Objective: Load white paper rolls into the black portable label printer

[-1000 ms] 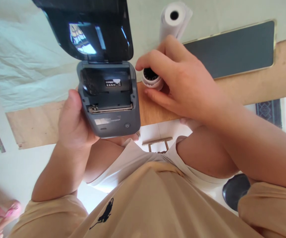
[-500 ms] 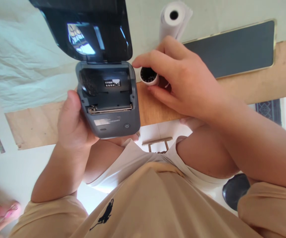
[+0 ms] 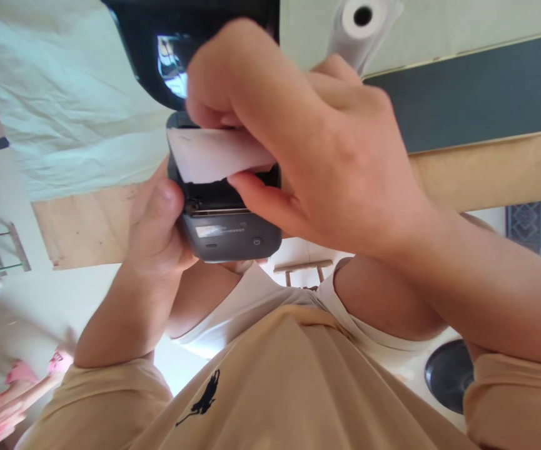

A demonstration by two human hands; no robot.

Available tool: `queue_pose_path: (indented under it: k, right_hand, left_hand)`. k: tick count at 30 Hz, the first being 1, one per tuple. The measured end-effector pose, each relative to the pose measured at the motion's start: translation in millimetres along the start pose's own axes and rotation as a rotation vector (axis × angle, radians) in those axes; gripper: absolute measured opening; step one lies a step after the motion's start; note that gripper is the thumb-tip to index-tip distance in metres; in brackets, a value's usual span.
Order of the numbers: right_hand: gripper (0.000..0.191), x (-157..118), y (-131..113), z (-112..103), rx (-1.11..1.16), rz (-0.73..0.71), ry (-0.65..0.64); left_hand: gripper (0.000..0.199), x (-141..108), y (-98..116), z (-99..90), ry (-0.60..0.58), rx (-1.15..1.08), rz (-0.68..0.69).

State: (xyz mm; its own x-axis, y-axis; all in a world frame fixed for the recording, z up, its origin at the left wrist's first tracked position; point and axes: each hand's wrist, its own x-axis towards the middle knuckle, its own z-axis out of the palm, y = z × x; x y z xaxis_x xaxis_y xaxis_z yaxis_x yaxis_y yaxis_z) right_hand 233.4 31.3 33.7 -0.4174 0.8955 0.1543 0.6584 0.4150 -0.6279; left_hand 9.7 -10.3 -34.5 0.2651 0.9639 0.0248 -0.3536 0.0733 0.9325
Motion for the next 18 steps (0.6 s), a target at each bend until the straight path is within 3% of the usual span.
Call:
queue_pose_path:
  k: [3, 6, 10, 13, 15, 18]
  right_hand:
    - [0.022, -0.7, -2.3, 5.3, -0.332, -0.156, 0.058]
    - [0.019, 1.2, -1.3, 8.1, -0.32, -0.205, 0.078]
    - [0.052, 7.2, -2.8, 9.6, -0.149, -0.12, 0.042]
    - [0.062, 6.8, -5.0, 11.6, -0.067, -0.114, 0.002]
    - [0.053, 2.0, -4.3, 14.7, -0.099, -0.245, 0.046]
    - [0.023, -8.1, 2.8, 19.0, -0.212, -0.537, 0.16]
  left_hand:
    - [0.04, -1.8, 4.7, 5.3, 0.083, -0.021, -0.062]
    - [0.04, -4.1, 8.0, 7.6, 0.093, -0.046, -0.061]
    - [0.046, -1.8, 15.7, 9.8, 0.124, -0.04, -0.1]
    - [0.06, 7.7, 27.1, 16.0, 0.131, -0.014, -0.19]
    - [0.072, 16.4, 34.1, 21.4, 0.138, -0.01, -0.2]
    - [0.082, 27.8, 39.7, 27.9, 0.163, -0.008, -0.184]
